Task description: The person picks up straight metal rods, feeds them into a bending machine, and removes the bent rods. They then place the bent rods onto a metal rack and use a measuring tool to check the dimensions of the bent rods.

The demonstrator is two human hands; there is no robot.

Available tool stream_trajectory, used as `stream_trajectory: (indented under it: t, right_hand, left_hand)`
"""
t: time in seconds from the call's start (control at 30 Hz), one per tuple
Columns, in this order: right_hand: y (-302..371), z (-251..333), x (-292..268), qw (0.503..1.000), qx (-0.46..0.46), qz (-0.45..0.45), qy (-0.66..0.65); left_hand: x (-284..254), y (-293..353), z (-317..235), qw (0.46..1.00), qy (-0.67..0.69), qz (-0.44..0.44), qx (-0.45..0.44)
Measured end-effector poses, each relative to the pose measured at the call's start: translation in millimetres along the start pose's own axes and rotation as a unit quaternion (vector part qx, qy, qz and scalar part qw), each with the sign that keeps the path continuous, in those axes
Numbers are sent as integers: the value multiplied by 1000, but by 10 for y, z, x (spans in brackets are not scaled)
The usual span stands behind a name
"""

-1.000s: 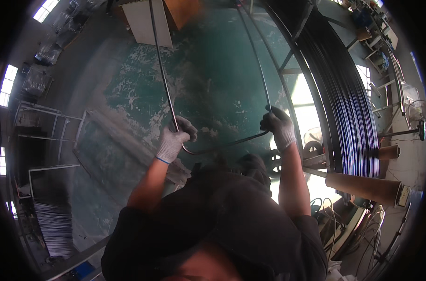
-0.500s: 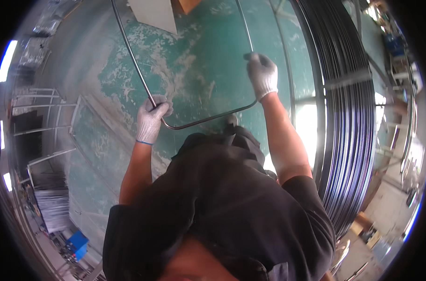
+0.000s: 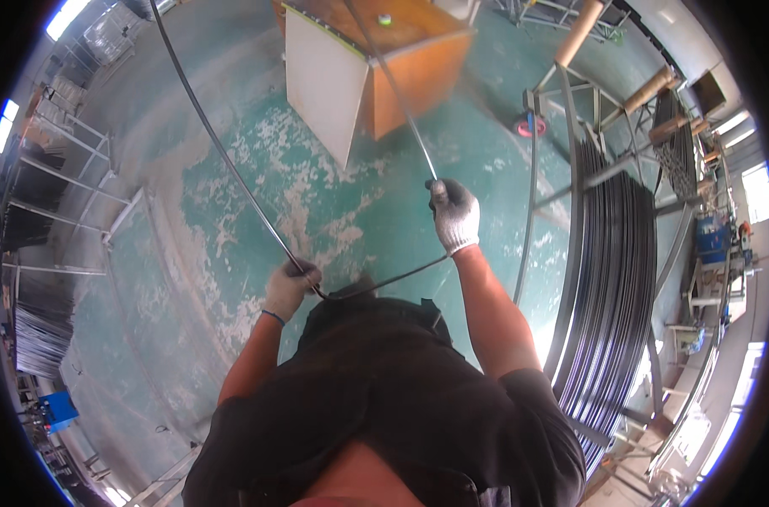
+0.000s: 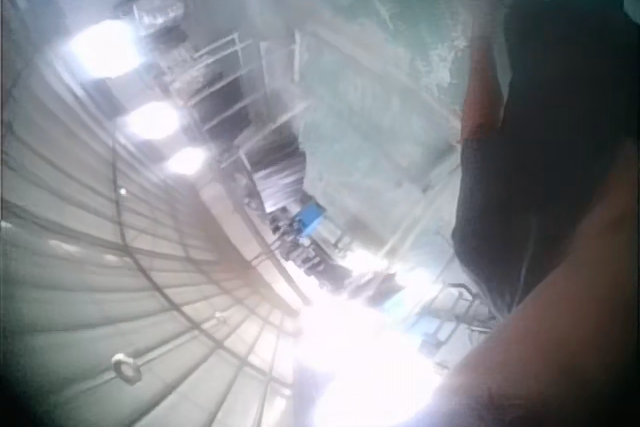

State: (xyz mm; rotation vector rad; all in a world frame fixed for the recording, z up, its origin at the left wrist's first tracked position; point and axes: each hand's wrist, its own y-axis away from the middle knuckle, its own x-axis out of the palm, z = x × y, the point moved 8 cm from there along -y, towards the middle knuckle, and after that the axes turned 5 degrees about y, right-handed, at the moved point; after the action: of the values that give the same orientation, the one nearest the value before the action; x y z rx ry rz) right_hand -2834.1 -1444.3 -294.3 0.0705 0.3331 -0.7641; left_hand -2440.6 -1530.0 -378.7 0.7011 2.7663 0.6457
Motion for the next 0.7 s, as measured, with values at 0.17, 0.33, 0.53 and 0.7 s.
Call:
stream_trajectory:
  t: [0.17,0.33,0.53,0.7]
  right_hand:
    - [-1424,130,80,999,-21,3,39]
    - [-2875,42,426,996,-36,66,44]
    - [-4568,202,1102,977,-126,170,35]
    - [-5525,575,1965,936,-120,328,42]
  left_hand:
    - [322,-996,-704,999,14,23,-24]
    - [526,-2001,-1164,999,41,6,-16]
    - [1012,-2796,-1584,980,123,-151,-51]
    - [1163,-3198,-1904,936,240,-253,-39]
